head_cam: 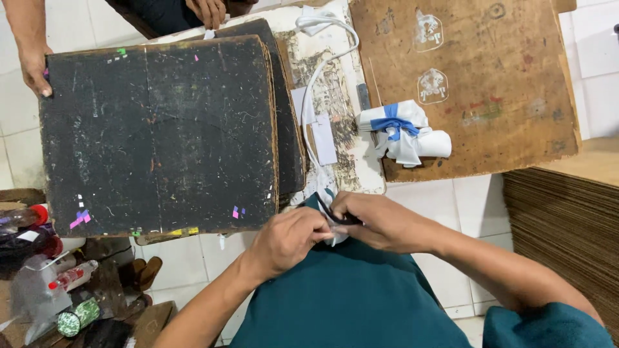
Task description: Aligning and smoothing white fabric pieces on a black board for printing preparation
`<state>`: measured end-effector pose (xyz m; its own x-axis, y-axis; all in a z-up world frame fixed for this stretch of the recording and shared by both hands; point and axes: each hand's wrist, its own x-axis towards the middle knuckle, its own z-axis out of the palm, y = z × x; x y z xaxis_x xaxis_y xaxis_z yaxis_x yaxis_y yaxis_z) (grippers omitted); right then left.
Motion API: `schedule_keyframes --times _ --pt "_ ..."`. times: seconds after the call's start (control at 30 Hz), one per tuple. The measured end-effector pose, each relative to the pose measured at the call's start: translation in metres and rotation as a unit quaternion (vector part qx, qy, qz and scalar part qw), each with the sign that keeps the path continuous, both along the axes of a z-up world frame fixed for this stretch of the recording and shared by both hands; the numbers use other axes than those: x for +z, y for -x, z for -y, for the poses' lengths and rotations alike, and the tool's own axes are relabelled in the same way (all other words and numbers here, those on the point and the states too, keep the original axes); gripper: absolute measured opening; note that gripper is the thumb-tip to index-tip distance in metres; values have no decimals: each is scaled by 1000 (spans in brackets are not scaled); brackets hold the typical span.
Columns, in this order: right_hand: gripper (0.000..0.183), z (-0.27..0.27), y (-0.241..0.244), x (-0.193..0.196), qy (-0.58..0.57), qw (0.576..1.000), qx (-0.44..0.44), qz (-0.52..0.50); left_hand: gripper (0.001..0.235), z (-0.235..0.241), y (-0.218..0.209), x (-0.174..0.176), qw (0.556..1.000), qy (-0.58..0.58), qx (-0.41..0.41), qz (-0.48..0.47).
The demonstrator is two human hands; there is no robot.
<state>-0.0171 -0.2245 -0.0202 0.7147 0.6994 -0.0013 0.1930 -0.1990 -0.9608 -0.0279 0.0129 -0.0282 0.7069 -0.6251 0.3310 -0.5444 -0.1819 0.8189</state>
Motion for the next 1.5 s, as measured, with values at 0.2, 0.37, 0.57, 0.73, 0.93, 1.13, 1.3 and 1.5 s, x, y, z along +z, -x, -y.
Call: schedule_keyframes --times 0.2,0.37,0.57,0.73,0.93,1.13,1.3,1.5 --pt "7 2 -5 22 125 965 91 210 22 -4 -2 11 987 -85 -42 133" --pt "13 -3 2 17 138 957 129 222 14 -8 -6 28 977 -100 -118 149" --pt "17 -3 13 30 125 963 81 224 22 -6 -7 43 977 -91 -94 166" --pt "19 0 14 28 18 963 27 268 7 -9 -8 31 988 1 -95 123" --pt "11 -4 29 -29 -68 995 -74 7 24 14 -2 40 992 125 23 -3" --pt "19 7 4 15 -2 987 -108 116 13 -13 -9 15 995 75 33 47" --pt "11 -1 -6 46 58 959 -47 272 6 -7 -13 29 994 66 8 91" --pt "12 -4 -14 65 74 941 14 331 13 -13 -13 19 995 18 -15 93"
